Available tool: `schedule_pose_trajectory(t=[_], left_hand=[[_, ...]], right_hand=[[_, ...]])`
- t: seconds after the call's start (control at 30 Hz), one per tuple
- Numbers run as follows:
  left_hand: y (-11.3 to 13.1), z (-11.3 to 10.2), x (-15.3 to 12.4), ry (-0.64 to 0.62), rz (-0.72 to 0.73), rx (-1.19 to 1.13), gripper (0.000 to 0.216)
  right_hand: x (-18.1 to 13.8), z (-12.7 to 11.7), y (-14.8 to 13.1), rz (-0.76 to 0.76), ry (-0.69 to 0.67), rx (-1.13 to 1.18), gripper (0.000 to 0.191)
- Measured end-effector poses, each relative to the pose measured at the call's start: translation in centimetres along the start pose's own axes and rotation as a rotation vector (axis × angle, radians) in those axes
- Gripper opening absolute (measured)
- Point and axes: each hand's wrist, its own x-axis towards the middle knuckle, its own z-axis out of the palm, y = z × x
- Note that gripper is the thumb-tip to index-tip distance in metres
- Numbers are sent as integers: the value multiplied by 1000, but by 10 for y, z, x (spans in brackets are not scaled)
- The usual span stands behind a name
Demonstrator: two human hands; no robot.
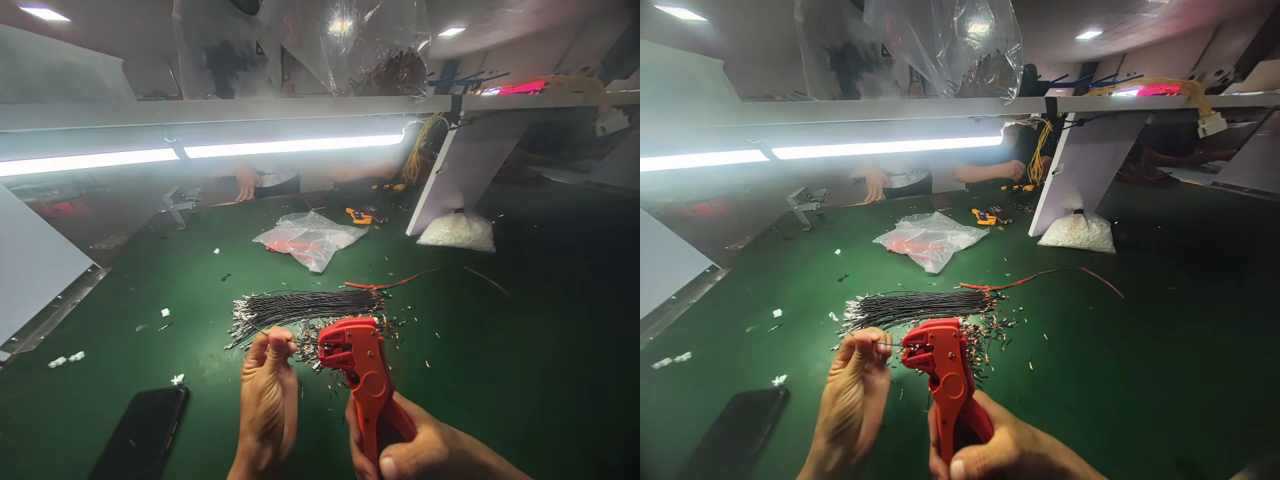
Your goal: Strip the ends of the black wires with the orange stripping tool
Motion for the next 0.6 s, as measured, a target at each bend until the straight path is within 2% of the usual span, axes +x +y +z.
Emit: schedule_pose_trajectory(t=[0.33,0.6], left_hand=[[0,1,0,-39,49,60,41],[-5,4,-6,-78,35,90,43]], right_hand=[[2,-4,5,-64,-33,31,32],[1,-10,10,-87,-24,68,28]])
